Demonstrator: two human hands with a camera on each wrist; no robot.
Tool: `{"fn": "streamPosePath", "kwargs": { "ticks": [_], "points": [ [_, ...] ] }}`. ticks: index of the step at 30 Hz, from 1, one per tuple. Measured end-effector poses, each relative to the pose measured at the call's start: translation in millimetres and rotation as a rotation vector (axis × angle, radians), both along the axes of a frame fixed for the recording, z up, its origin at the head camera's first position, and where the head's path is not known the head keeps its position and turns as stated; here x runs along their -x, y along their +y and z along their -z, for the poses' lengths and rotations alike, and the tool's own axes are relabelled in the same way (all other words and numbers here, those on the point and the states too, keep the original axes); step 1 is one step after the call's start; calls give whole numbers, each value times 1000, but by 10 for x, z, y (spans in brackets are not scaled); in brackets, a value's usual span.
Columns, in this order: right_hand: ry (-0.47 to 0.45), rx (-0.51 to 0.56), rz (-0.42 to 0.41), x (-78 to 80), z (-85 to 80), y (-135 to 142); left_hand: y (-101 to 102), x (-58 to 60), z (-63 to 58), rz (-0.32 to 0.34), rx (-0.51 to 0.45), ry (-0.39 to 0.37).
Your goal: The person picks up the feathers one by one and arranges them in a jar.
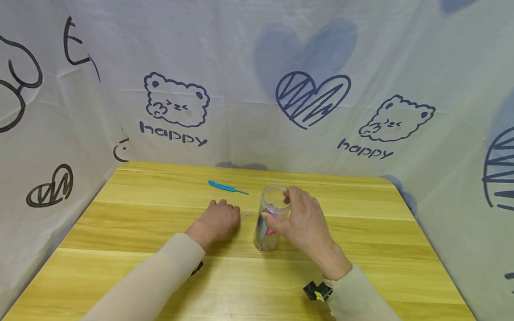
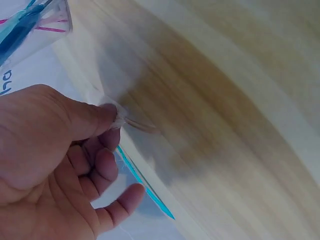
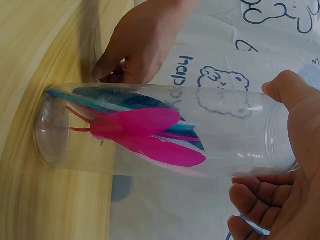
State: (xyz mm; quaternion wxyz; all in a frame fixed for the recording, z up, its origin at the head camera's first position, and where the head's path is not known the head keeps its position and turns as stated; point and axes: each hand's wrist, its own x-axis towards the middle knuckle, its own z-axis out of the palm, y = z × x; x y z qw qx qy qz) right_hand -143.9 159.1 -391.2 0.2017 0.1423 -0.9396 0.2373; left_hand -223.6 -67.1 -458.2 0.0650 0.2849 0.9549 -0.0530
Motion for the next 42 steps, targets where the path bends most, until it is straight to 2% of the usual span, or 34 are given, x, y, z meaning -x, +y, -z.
{"fn": "streamPosePath", "kwargs": {
  "ticks": [7, 15, 19, 24, 28, 31, 37, 42],
  "points": [
    [5, 1, -3, 7, 8, 3, 1, -21, -14, -16, 41, 19],
    [3, 0, -15, 26, 18, -14, -65, 23, -19, -23, 71, 19],
    [20, -8, -22, 35, 26, -11, -117, 53, -4, -24, 14, 57],
    [44, -23, -28, 44, 40, -8, -166, 107, -65, -9, -156, 208],
    [47, -27, -29, 46, 40, -10, -184, 141, -191, 25, -290, 366],
    [42, -27, -29, 47, 31, -11, -178, 133, -338, 75, -336, 455],
    [37, -30, -36, 50, 25, -7, -130, 52, -681, 222, -374, 587],
    [48, -38, -45, 60, 24, 0, -39, -39, -964, 334, -449, 676]
  ]
}}
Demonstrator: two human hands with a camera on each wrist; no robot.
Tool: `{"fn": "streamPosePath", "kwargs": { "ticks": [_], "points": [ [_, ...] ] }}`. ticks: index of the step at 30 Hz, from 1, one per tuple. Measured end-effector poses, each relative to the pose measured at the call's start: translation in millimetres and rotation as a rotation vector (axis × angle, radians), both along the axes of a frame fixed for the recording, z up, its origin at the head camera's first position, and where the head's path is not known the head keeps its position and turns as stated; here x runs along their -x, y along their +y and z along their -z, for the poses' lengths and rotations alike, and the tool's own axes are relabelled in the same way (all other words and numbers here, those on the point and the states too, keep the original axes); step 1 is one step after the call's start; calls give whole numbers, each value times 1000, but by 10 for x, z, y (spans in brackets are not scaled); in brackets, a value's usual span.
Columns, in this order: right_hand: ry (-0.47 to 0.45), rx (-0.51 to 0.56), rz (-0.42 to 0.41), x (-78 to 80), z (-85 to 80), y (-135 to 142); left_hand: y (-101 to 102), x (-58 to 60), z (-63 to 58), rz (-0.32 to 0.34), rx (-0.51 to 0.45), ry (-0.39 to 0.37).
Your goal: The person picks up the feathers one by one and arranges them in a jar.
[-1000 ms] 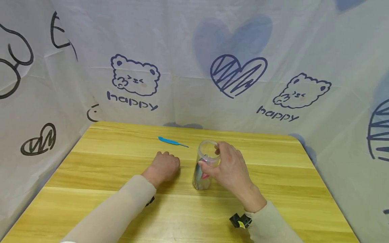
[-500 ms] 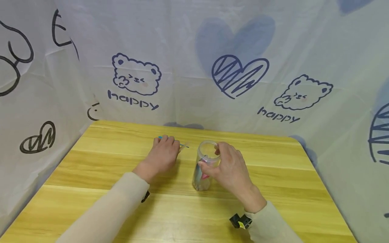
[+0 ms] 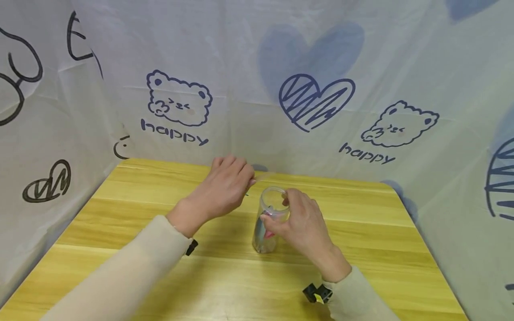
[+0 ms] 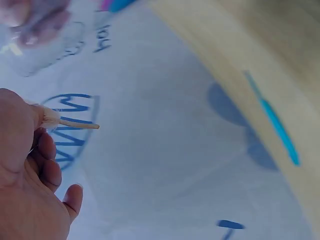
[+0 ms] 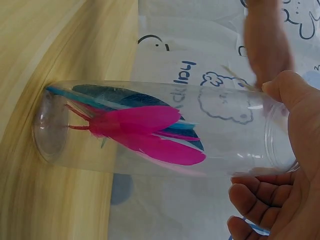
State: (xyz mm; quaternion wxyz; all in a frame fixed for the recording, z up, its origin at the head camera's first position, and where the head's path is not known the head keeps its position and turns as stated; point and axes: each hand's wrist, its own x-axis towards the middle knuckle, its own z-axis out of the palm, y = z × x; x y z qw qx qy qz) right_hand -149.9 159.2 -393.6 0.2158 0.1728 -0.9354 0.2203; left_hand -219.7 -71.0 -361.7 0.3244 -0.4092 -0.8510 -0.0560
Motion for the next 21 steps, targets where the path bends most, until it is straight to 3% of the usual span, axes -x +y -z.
{"fn": "streamPosePath", "kwargs": {
  "ticks": [6, 11, 17, 21],
  "points": [
    [19, -4, -8, -7, 6, -1, 180, -166, -298, 97, -47, 33],
    [33, 1, -19, -4, 15, 18, 408, -229, -445, 181, -154, 17],
    [36, 16, -29, 1, 10, 25, 614, -269, -484, 306, -280, -62],
    [32, 13, -28, 5, -3, 22, 651, -271, -420, 295, -274, -137]
  ]
}}
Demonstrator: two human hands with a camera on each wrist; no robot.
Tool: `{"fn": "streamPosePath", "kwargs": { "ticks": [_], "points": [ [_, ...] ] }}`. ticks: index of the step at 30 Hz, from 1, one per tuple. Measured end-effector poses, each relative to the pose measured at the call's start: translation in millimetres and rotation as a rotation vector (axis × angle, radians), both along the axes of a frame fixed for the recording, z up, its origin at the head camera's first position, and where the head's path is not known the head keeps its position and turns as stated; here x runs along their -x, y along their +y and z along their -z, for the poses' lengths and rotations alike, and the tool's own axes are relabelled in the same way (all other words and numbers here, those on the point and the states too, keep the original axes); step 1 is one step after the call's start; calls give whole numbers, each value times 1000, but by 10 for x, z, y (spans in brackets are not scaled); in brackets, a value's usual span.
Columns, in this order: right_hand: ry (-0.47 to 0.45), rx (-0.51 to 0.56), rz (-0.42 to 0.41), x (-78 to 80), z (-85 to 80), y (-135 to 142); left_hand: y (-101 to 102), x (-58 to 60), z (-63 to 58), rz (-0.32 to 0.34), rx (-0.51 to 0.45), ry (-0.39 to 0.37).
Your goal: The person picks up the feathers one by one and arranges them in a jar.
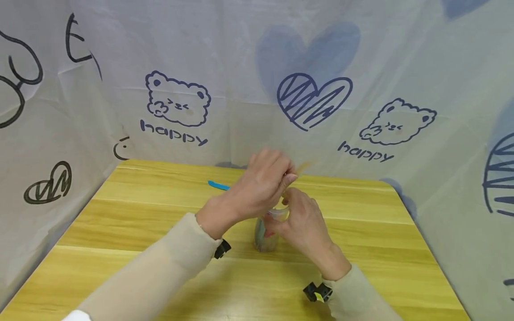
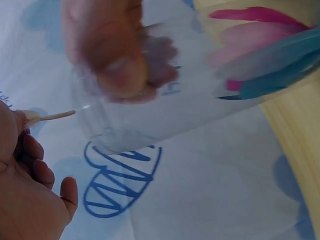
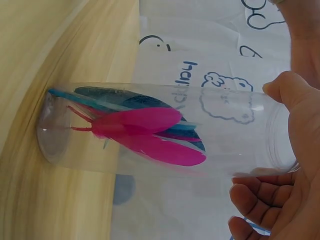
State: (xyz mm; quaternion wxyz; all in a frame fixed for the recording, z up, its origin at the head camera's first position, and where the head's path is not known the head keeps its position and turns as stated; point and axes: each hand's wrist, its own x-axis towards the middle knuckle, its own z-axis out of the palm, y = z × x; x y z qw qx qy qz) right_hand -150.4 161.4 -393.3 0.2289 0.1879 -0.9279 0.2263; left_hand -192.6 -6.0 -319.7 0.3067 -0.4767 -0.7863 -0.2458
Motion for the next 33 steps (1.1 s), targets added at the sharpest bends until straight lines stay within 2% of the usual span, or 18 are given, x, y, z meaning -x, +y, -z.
{"fn": "streamPosePath", "kwargs": {
  "ticks": [3, 6, 12, 17, 20, 26, 33],
  "points": [
    [-1, -6, -3, -1, -6, 6, -23, -3, 54, -33, 53, -39],
    [4, -16, -9, -3, -11, 7, -77, -8, 94, -62, 121, -46],
    [6, -14, -2, 4, -11, -5, -183, -24, 124, -115, 248, 7],
    [-11, -15, 17, 1, -3, -22, -247, -56, 142, -156, 317, 48],
    [-15, -16, 24, 3, 2, -24, -265, -67, 159, -170, 346, 29],
    [-7, -18, 12, 8, 4, -17, -277, -79, 174, -184, 371, -67],
    [12, -9, -8, 19, 3, -17, -278, -77, 170, -191, 363, -99]
  ]
}}
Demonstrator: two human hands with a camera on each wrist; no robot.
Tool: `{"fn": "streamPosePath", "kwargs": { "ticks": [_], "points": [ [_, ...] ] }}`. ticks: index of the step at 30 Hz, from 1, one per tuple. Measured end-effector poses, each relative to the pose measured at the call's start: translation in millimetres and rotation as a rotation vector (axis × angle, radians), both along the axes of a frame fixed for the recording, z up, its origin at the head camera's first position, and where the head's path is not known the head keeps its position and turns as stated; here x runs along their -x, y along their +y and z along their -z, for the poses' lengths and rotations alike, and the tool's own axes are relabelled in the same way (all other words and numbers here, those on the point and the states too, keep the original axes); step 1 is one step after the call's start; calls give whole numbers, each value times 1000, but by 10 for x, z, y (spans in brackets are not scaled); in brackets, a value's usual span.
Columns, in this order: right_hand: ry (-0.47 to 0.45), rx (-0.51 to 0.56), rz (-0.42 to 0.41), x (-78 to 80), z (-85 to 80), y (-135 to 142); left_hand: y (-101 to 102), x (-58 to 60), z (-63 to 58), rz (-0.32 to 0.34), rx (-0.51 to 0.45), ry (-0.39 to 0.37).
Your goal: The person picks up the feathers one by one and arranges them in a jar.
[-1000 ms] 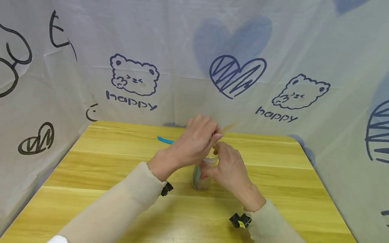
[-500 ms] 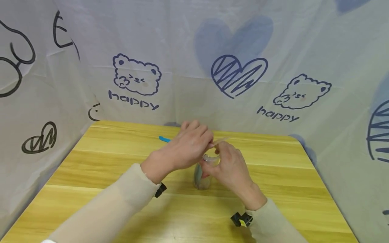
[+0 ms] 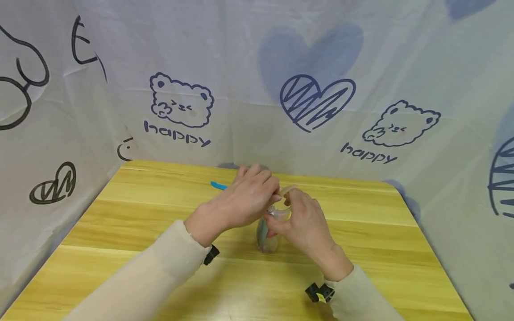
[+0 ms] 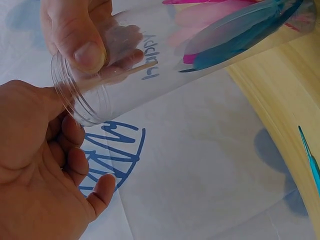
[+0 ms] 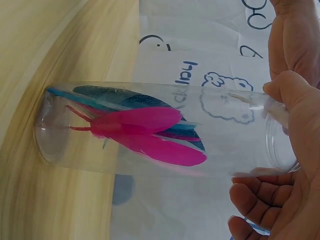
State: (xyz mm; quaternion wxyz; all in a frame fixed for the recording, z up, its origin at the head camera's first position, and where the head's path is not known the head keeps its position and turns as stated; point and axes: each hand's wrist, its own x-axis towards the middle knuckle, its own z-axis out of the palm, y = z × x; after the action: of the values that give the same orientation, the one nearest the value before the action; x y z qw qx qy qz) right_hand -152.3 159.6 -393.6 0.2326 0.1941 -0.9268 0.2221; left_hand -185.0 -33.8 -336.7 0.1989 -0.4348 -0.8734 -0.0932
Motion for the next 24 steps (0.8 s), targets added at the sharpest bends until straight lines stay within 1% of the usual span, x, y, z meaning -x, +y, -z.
{"fn": "streamPosePath", "kwargs": {
  "ticks": [5, 14, 24],
  "points": [
    [12, 5, -18, -1, 3, 3, -1, -7, -10, -3, 2, -4],
    [27, -26, 23, -22, 10, 12, 8, -14, -22, -24, 12, -33],
    [16, -12, 34, -23, 18, 14, 3, -18, 5, -26, 6, -22]
  ]
}}
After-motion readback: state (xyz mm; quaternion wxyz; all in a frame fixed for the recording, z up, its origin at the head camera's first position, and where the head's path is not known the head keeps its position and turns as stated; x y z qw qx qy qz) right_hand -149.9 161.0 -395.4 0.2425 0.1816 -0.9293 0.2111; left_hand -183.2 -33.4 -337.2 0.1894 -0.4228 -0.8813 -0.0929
